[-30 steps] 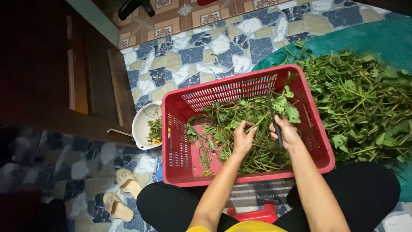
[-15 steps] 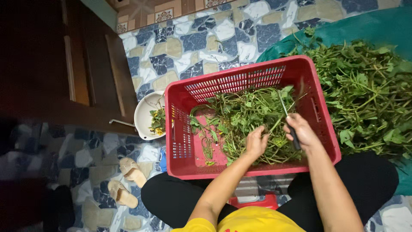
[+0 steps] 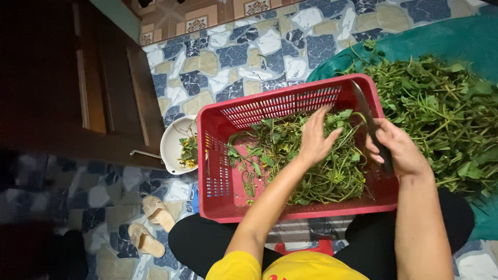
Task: The person sorts through green leafy vegetables in a red basket, using a knife to trim stems and roots while moving the processed greens between a basket and a pile.
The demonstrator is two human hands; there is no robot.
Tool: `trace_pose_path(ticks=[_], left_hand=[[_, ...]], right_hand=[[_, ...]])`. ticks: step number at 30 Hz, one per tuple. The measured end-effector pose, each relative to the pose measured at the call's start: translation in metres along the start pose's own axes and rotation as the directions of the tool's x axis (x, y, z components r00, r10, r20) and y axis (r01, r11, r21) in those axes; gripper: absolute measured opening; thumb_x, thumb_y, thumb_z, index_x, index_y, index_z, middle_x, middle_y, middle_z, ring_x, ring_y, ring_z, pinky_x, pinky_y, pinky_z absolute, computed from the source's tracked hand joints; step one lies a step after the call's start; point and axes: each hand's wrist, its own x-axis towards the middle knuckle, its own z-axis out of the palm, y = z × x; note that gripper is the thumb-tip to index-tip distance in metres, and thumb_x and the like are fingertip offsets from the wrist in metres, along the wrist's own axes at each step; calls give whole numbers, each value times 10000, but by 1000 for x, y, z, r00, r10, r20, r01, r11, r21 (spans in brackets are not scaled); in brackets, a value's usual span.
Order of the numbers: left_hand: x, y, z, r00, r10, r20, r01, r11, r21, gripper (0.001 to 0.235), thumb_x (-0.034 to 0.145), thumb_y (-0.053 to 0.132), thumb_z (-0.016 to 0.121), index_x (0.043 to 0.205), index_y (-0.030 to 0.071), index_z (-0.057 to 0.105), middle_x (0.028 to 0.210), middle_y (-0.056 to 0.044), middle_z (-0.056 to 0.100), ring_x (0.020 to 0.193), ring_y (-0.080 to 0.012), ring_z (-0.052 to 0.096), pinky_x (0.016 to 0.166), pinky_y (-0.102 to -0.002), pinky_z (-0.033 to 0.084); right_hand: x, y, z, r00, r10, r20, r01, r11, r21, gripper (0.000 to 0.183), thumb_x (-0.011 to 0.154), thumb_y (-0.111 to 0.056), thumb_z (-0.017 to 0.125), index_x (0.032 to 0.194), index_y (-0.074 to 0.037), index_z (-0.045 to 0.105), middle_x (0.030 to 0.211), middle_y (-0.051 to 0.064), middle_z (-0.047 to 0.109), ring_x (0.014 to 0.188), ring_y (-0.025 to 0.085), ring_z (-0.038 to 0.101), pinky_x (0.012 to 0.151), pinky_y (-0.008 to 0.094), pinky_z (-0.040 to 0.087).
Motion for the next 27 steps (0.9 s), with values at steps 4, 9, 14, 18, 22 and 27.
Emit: trace_pose_path(ticks=[4, 9, 14, 18, 22, 27], left_hand=[[56, 22, -5, 933, -123, 338, 243, 907, -343, 458, 999, 395, 600, 1380, 140, 609, 1076, -118, 757, 916, -209, 728, 853, -372, 552], [114, 48, -8, 948, -304, 91, 317, 896, -310, 277, 1030, 291, 596, 1131, 88, 754, 673, -80, 670, 591, -147, 606, 568, -316, 493], [148, 48, -17, 915, -387, 109, 383, 757, -529, 252, 1044, 231, 589, 1084, 37, 745, 654, -20, 632, 542, -80, 545, 495, -273, 439], [130, 42, -4, 879, -408, 245, 462, 605, -649, 255, 1044, 202, 566, 1104, 13, 725, 645, 11, 582, 493, -58, 481, 427, -245, 360], [107, 21, 11, 820, -403, 406, 557, 401, -728, 248, 1069, 186, 543, 1144, 4, 692, 655, 8, 568, 482, -68, 469, 422, -237, 356], [89, -8, 8, 794, -247, 556, 604, 430, -671, 309, 1076, 249, 513, 1213, 16, 662, 785, -23, 674, 705, -107, 638, 660, -246, 537]], right_hand=[[13, -23, 4, 997, 15, -71, -22, 995, -95, 511, 1028, -281, 585, 1408, 18, 421, 827, 43, 514, 688, 90, 475, 537, 222, 398], [15, -44, 27, 895, -297, -332, 260, 953, -154, 603, 1081, -315, 572, 1579, -72, 335, 746, -2, 512, 605, 82, 475, 516, 217, 399], [12, -32, 62, 700, -566, -436, 452, 823, -344, 655, 1145, -309, 543, 1633, -43, 195, 698, -14, 523, 542, 78, 485, 466, 225, 384], [34, -19, 55, 803, -490, -338, 285, 816, -503, 819, 1052, -211, 533, 1665, -90, 3, 680, -21, 543, 539, 63, 466, 468, 227, 378], [62, -6, 23, 882, -367, -297, 184, 846, -500, 724, 1036, -169, 562, 1658, -98, 201, 689, -20, 503, 550, 51, 416, 480, 233, 325], [69, 7, -11, 850, -404, -337, 124, 776, -618, 448, 1055, -178, 559, 1487, -73, 500, 753, -41, 586, 601, 43, 502, 511, 221, 387]])
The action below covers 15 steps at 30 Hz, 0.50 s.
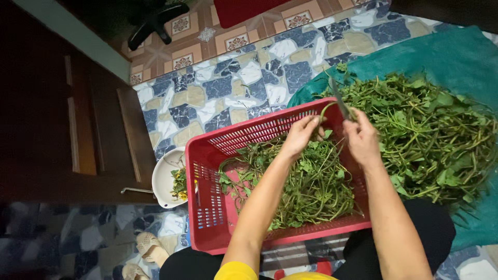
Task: The person sorts through green leafy vegetables in a red basket, using a knife to trim stems and roots while moving the processed greens between a basket and a pile.
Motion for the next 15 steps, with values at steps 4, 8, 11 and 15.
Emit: trace_pose_path(ticks=[4, 8, 11, 15], left_hand=[[-34, -7, -21, 984, -177, -9, 166, 902, 398, 303, 1035, 267, 596, 1265, 77, 650, 915, 57, 693, 844, -58, 648, 771, -231, 516], [-53, 2, -34, 985, -163, -54, 168, 845, 509, 283, 1013, 263, 609, 1158, 75, 763, 765, -10, 671, 638, -113, 543, 596, -295, 445], [-51, 17, -37, 991, -66, -112, 117, 829, 547, 277, 1003, 259, 618, 1131, 74, 780, 716, 3, 661, 610, -86, 529, 572, -276, 429], [-25, 38, -39, 994, 17, -106, 36, 878, 478, 257, 1008, 224, 632, 1111, 42, 781, 696, 17, 645, 625, -65, 513, 578, -258, 419]], right_hand=[[9, 15, -28, 993, -57, -104, 46, 993, -105, 397, 1094, -179, 549, 1482, -93, 569, 796, -26, 548, 644, 67, 488, 533, 250, 395], [32, 10, -51, 958, 178, -223, -222, 957, -188, 436, 1124, -248, 541, 1540, -121, 516, 729, -1, 543, 572, 109, 472, 458, 268, 370], [43, -19, -73, 878, 331, -345, -331, 942, 61, 563, 1120, -276, 487, 1642, -105, 363, 811, -109, 604, 574, 56, 468, 427, 222, 385], [25, -70, -77, 937, 302, -175, -333, 925, -186, 850, 1076, -235, 506, 1634, -69, -114, 675, -7, 564, 510, 113, 468, 441, 277, 394]])
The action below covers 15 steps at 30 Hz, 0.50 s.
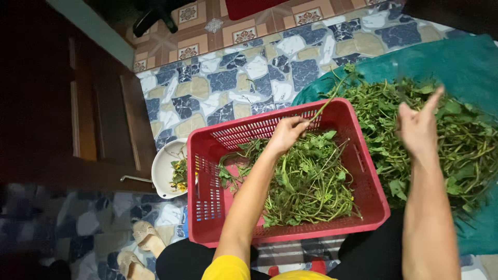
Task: The person sorts through green leafy vegetables in a red basket, using a knife to trim stems and roots while moving the processed greens between a basket and a pile.
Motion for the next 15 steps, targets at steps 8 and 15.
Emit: trace_pose_path(ticks=[8, 15], left_hand=[[22, -8, 14, 909, 79, 410, 114, 898, -425, 299, 1107, 200, 532, 1192, -43, 684, 935, -83, 758, 818, -182, 687, 722, -340, 541], [3, -51, -11, 947, -31, 319, 151, 921, -359, 316, 1033, 85, 526, 1320, 36, 649, 1196, 23, 750, 1109, -43, 697, 992, -199, 514]], right_hand=[[-38, -15, 59, 704, -447, 552, 515, 856, 36, 491, 979, -248, 607, 1442, -118, 506, 851, 15, 688, 792, 148, 638, 736, 340, 503], [-8, 40, 59, 904, -308, 296, 360, 923, -137, 408, 1023, -287, 595, 1361, -60, 579, 885, 125, 682, 768, 207, 615, 695, 363, 484]])
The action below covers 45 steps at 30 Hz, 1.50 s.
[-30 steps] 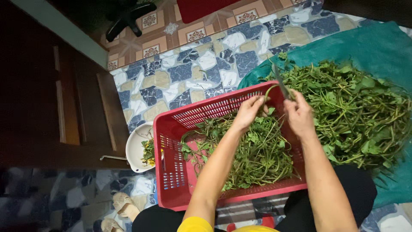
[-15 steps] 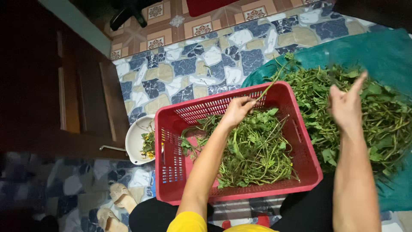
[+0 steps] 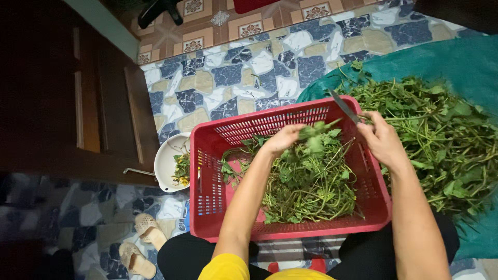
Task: The person sorts through green leafy vegetables in a red basket, using a knife to trim stems and roots while moving the processed greens between a basket and a pile.
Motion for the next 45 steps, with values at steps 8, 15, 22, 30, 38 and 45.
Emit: trace_pose_path(ticks=[8, 15, 22, 30, 38, 45], left_hand=[[0, -10, 51, 996, -90, -22, 87, 991, -101, 251, 1001, 128, 634, 1163, -54, 695, 833, -63, 696, 583, -66, 511, 500, -216, 411], [25, 9, 29, 957, -246, -153, 180, 918, -353, 234, 1029, 121, 609, 1153, -59, 694, 853, -95, 700, 595, -83, 553, 530, -211, 456], [38, 13, 45, 993, -57, 102, 78, 972, -222, 221, 1024, 90, 582, 1186, -37, 665, 885, -73, 682, 612, -91, 563, 486, -242, 432], [11, -11, 17, 995, -104, -3, 102, 970, 220, 264, 1075, 194, 591, 1264, 29, 673, 963, -42, 766, 912, -42, 694, 855, -164, 473], [-1, -29, 24, 996, -63, -61, 66, 996, 58, 284, 1051, 178, 584, 1211, -20, 711, 756, 6, 649, 636, -81, 547, 605, -244, 465], [-10, -12, 38, 991, -132, -2, 126, 948, -291, 329, 1095, 243, 493, 1239, 4, 666, 778, -56, 694, 642, -139, 646, 558, -276, 495]], right_hand=[[35, 41, 8, 910, 189, -369, -188, 981, 40, 314, 1199, -291, 576, 1340, -12, 561, 1061, 29, 659, 838, 130, 634, 709, 353, 515], [-10, -7, -49, 923, 176, -342, -47, 934, 355, 824, 1181, -203, 508, 1751, -118, -81, 775, -18, 549, 585, 106, 470, 479, 257, 378], [-17, -15, 12, 974, -46, 223, 24, 994, 104, 745, 969, -202, 602, 1640, -122, 288, 791, 93, 599, 728, 156, 545, 702, 307, 469], [-3, 18, 11, 929, 212, 304, -338, 822, 458, 399, 1052, -263, 522, 1381, -47, 457, 749, 28, 483, 591, 104, 417, 483, 267, 315], [-12, -1, 4, 837, 93, 539, -434, 714, 550, 436, 1003, -292, 530, 1386, -90, 476, 691, 17, 469, 519, 90, 406, 431, 238, 328], [-14, 15, 27, 902, 67, 427, -345, 709, 615, 435, 1032, -238, 528, 1418, -45, 476, 725, -1, 459, 579, 66, 414, 457, 220, 324]])
